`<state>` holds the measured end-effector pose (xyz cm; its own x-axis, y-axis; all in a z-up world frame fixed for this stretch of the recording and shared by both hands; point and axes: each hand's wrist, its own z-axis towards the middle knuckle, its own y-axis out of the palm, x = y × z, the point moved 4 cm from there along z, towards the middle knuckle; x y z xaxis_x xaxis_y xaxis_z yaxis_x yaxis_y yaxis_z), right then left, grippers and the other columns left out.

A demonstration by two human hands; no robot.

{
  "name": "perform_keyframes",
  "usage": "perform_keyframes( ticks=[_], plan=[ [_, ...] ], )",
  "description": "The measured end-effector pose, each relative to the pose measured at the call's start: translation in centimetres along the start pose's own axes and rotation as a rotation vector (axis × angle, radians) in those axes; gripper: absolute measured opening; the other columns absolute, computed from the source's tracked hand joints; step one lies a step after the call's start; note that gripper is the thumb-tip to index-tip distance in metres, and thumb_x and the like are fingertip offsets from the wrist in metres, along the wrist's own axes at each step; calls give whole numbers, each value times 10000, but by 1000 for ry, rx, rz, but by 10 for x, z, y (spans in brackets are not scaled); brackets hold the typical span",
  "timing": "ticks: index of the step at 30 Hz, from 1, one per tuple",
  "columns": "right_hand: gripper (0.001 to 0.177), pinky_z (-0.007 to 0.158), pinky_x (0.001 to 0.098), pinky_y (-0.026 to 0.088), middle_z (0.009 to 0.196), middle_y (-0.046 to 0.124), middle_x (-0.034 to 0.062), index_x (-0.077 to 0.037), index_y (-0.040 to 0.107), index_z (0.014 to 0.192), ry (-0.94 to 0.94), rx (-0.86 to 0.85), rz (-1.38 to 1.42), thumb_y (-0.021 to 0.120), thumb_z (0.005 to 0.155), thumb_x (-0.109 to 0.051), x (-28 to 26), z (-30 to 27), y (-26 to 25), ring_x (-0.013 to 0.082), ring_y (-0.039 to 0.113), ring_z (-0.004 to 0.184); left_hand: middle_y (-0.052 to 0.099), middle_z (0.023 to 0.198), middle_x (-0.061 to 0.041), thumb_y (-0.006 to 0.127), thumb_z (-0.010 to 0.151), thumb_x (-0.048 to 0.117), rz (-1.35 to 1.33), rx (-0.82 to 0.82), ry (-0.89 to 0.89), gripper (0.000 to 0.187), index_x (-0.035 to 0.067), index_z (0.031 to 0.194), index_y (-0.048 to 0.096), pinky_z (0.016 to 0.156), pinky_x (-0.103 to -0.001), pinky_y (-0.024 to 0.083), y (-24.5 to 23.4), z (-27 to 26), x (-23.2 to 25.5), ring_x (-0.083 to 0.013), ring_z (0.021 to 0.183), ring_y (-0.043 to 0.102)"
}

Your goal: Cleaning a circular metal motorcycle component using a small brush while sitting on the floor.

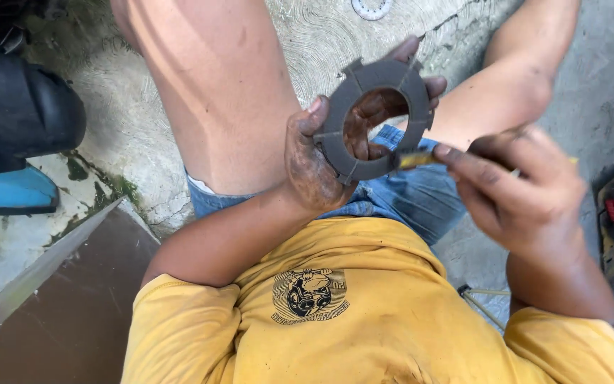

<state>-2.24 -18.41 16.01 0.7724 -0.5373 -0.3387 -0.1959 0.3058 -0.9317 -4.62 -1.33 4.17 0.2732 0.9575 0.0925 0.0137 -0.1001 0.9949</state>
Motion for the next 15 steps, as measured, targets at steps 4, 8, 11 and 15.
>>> perform_keyframes(
  ticks=[4, 8, 11, 15],
  plan=[
    [229, 718, 385, 425, 989, 658, 190, 89, 842, 1126, 79, 65, 15, 842, 917, 184, 19, -3, 10, 278, 490, 811, 480, 1582, -277, 609, 885, 435, -160, -12, -53, 1026, 58, 1740, 185, 866, -393, 683, -7, 3, -3, -312, 1377, 590],
    [210, 745, 390, 442, 1001, 655, 201, 99, 811, 1122, 160, 89, 103, 845, 928, 169, 14, -7, 28, 286, 521, 835, 540, 1531, -303, 715, 780, 554, 11, 98, 14, 1138, 35, 1691, 273, 842, -307, 656, -17, 1, 3, -295, 1316, 638],
    [238, 744, 373, 478, 976, 654, 188, 87, 768, 1111, 220, 84, 237, 785, 880, 138, 4, -4, 39, 276, 555, 809, 565, 1508, -292, 733, 738, 629, 98, 146, 73, 1185, 43, 1677, 308, 871, -302, 646, -18, 1, 6, -297, 1308, 647],
    [308, 669, 334, 470, 958, 664, 173, 91, 746, 1165, 314, 93, 280, 736, 877, 199, 4, 10, 50, 227, 551, 711, 568, 1513, -248, 596, 807, 647, 288, 133, 180, 1104, 0, 1660, 325, 923, -334, 644, -12, 6, 5, -273, 1277, 649]
  ],
)
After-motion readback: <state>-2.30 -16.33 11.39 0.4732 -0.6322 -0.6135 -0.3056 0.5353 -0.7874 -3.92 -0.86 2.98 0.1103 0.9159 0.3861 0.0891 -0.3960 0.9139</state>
